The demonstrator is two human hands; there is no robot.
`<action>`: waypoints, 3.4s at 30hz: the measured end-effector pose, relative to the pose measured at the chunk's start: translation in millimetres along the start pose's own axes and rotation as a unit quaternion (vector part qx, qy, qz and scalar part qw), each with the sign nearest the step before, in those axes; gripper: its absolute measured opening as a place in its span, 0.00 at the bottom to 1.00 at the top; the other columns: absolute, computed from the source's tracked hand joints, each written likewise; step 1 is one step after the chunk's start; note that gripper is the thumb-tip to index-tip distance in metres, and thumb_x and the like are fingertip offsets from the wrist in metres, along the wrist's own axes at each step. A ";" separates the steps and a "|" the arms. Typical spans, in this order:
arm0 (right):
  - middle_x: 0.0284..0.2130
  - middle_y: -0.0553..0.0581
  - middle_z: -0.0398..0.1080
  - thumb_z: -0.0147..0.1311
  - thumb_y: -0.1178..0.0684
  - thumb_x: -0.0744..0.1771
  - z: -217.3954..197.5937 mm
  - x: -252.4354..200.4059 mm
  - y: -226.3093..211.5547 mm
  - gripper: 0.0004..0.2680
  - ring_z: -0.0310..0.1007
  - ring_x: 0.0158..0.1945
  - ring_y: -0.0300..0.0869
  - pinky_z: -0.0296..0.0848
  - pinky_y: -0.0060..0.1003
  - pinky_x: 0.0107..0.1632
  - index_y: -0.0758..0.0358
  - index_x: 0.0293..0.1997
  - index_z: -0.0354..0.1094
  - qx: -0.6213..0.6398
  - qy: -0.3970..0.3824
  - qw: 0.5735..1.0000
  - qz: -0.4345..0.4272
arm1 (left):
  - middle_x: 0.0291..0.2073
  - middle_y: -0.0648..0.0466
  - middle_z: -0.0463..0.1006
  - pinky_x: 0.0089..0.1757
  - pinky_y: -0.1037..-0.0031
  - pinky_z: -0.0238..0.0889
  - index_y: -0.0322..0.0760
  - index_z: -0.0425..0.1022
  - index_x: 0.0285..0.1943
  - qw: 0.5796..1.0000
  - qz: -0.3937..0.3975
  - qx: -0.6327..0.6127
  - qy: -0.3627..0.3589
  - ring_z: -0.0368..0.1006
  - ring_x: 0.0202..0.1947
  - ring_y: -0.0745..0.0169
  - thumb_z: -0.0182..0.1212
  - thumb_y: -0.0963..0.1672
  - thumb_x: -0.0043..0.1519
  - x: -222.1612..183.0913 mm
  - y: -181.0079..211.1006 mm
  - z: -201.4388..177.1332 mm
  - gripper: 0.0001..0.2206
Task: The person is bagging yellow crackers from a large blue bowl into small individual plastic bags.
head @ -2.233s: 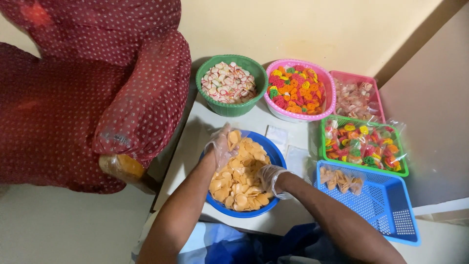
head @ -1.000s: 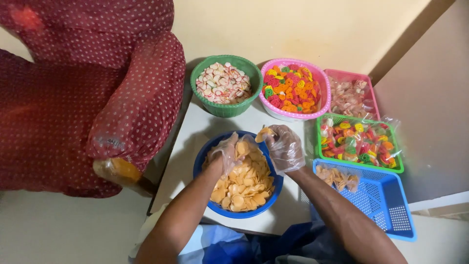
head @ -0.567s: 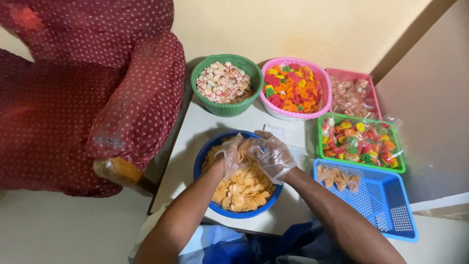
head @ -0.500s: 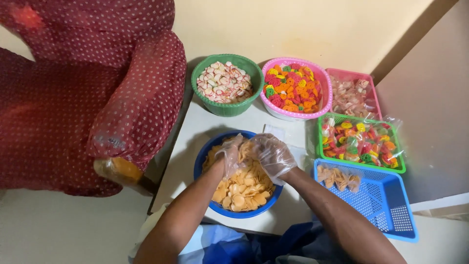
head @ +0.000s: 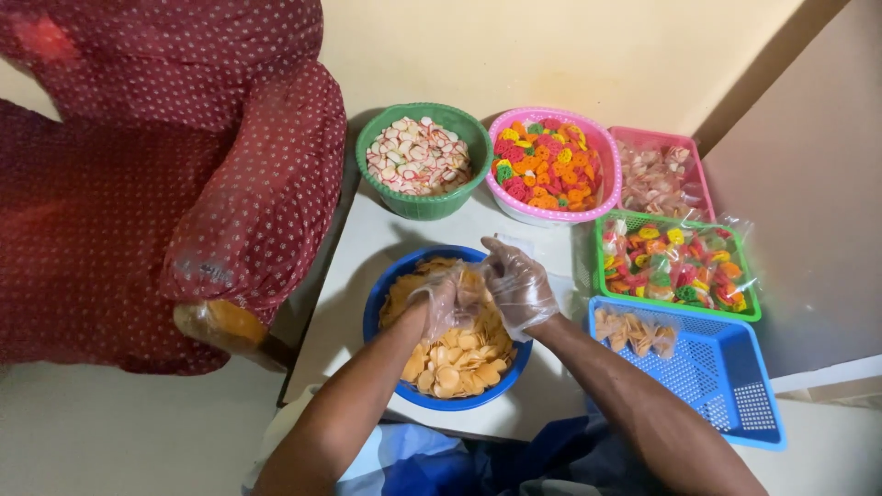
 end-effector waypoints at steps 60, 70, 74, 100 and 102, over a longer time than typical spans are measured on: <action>0.29 0.63 0.80 0.58 0.50 0.66 -289.8 -158.9 114.2 0.18 0.82 0.40 0.50 0.80 0.46 0.49 0.56 0.64 0.69 -0.215 -0.081 0.888 0.399 | 0.66 0.42 0.69 0.47 0.39 0.69 0.44 0.57 0.77 0.943 0.052 0.094 -0.315 0.73 0.56 0.32 0.69 0.47 0.59 48.6 -138.8 385.4 0.36; 0.46 0.61 0.80 0.54 0.43 0.68 -281.1 -186.4 186.5 0.21 0.79 0.54 0.51 0.78 0.47 0.58 0.45 0.72 0.61 -0.244 -0.094 0.820 0.509 | 0.66 0.37 0.68 0.48 0.53 0.75 0.40 0.69 0.68 0.953 0.046 0.134 -0.269 0.69 0.61 0.31 0.66 0.44 0.60 46.6 -142.0 389.7 0.25; 0.47 0.60 0.79 0.54 0.43 0.68 -283.2 -181.8 217.0 0.23 0.78 0.55 0.50 0.77 0.45 0.58 0.41 0.73 0.57 -0.248 -0.075 0.830 0.495 | 0.70 0.37 0.64 0.55 0.53 0.71 0.46 0.58 0.76 0.926 0.101 0.255 -0.260 0.66 0.65 0.36 0.66 0.49 0.58 47.9 -112.0 380.7 0.35; 0.55 0.60 0.76 0.51 0.50 0.69 -278.3 -182.9 236.2 0.24 0.76 0.60 0.47 0.75 0.42 0.60 0.55 0.76 0.52 -0.386 -0.108 0.798 0.451 | 0.59 0.65 0.78 0.59 0.63 0.68 0.65 0.74 0.65 0.917 0.095 0.323 -0.213 0.73 0.61 0.56 0.62 0.55 0.55 57.5 -135.9 324.3 0.25; 0.57 0.61 0.75 0.51 0.49 0.69 -277.8 -180.4 234.0 0.23 0.75 0.61 0.48 0.75 0.42 0.61 0.54 0.76 0.53 -0.375 -0.103 0.801 0.456 | 0.57 0.65 0.79 0.59 0.64 0.68 0.65 0.75 0.64 0.916 0.097 0.329 -0.209 0.73 0.60 0.56 0.62 0.56 0.55 63.1 -132.3 320.0 0.25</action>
Point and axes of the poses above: each hand's wrist, its own x-axis towards the middle knuckle, its own z-axis out of the palm, y = z × x, the point moved 7 cm from there along x, towards the middle knuckle
